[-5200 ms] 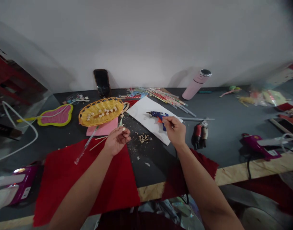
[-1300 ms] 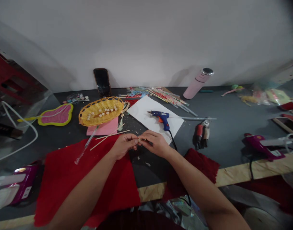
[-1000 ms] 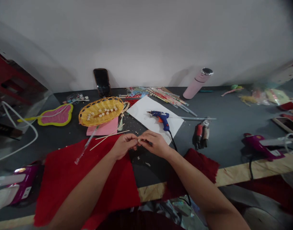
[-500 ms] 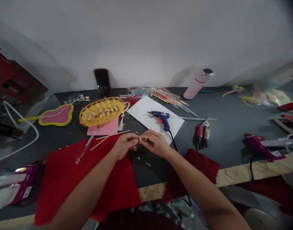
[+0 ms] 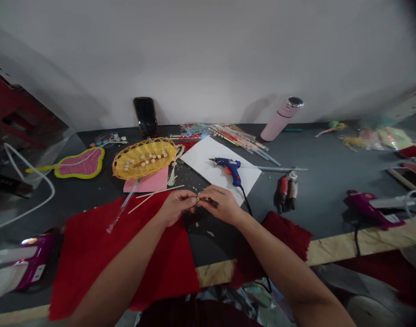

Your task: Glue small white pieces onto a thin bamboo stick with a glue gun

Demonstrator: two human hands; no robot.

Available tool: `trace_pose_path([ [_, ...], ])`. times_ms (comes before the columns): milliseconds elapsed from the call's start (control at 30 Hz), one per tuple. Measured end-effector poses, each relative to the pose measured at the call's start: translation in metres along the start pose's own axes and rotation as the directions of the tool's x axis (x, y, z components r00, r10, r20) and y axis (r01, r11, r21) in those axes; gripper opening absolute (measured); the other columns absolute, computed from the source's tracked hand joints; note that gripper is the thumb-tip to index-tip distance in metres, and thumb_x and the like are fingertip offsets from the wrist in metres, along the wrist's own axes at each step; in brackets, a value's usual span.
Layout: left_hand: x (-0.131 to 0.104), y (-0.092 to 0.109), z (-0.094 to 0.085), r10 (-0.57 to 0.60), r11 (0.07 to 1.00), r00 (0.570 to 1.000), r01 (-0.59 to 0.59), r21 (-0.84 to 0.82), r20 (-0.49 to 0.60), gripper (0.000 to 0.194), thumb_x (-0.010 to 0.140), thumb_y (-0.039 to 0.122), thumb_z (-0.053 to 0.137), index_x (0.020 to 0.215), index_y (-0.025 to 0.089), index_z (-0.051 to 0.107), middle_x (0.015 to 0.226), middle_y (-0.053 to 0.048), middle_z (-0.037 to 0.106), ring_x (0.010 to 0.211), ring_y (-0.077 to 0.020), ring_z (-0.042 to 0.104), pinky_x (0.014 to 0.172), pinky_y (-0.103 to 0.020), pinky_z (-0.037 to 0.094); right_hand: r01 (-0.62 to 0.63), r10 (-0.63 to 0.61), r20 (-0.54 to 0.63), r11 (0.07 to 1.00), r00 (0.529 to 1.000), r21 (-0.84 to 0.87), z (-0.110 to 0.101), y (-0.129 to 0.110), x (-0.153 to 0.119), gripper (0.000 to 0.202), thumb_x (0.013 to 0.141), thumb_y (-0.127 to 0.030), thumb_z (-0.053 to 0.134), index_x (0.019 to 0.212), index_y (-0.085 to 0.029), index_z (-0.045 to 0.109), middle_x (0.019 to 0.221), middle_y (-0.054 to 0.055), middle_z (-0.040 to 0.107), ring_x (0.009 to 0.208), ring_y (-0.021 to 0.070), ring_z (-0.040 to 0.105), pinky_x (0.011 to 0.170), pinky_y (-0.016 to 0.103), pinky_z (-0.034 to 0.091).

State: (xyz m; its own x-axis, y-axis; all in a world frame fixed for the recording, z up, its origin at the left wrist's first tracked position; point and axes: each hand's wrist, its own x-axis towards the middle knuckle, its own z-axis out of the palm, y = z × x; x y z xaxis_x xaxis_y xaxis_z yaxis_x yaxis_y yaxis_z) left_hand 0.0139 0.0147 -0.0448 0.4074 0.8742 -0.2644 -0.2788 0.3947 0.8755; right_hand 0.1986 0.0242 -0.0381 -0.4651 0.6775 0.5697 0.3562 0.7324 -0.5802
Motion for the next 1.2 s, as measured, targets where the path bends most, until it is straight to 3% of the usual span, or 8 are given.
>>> trace_pose_path([
  [300,0.0,0.001,0.0,0.029,0.998,0.999,-0.028,0.048,-0.014,0.02,0.065,0.031,0.073,0.068,0.012,0.065,0.058,-0.001,0.058,0.053,-0.0077,0.048,0.054,-0.021,0.036,0.058,-0.058,0.009,0.995,0.998,-0.078,0.001,-0.003,0.002,0.013,0.085,-0.022,0.055,0.096,-0.022,0.063,0.081,0.005,0.067,0.077,0.0155,0.062,0.069,0.028,0.053],
  [833,0.001,-0.007,-0.003,0.122,0.991,0.992,-0.12,0.061,-0.038,0.017,0.067,0.027,0.071,0.068,0.012,0.063,0.062,-0.001,0.06,0.056,-0.0079,0.05,0.058,-0.021,0.037,-0.017,0.016,-0.061,1.0,0.998,-0.023,0.016,-0.005,-0.001,0.013,0.086,-0.017,0.051,0.089,-0.018,0.064,0.078,0.006,0.064,0.073,0.0144,0.06,0.065,0.027,0.051],
  [1067,0.0,-0.003,0.0,0.053,0.999,0.997,-0.053,0.012,-0.059,0.021,0.065,0.028,0.073,0.07,0.011,0.063,0.065,-0.002,0.063,0.054,-0.0074,0.051,0.055,-0.02,0.037,-0.04,0.041,-0.015,0.998,0.999,0.048,0.014,-0.001,-0.002,0.015,0.086,-0.018,0.053,0.096,-0.02,0.063,0.081,0.006,0.064,0.077,0.0141,0.06,0.071,0.027,0.051],
  [1200,-0.001,0.001,0.002,0.035,0.997,0.997,-0.04,-0.067,-0.073,0.019,0.065,0.026,0.074,0.072,0.012,0.063,0.066,-0.002,0.064,0.052,-0.0068,0.052,0.053,-0.019,0.038,-0.12,0.119,0.03,0.993,0.992,0.022,0.0,0.012,-0.005,0.023,0.086,-0.021,0.052,0.109,-0.024,0.059,0.096,0.006,0.064,0.09,0.0162,0.06,0.08,0.031,0.05],
])
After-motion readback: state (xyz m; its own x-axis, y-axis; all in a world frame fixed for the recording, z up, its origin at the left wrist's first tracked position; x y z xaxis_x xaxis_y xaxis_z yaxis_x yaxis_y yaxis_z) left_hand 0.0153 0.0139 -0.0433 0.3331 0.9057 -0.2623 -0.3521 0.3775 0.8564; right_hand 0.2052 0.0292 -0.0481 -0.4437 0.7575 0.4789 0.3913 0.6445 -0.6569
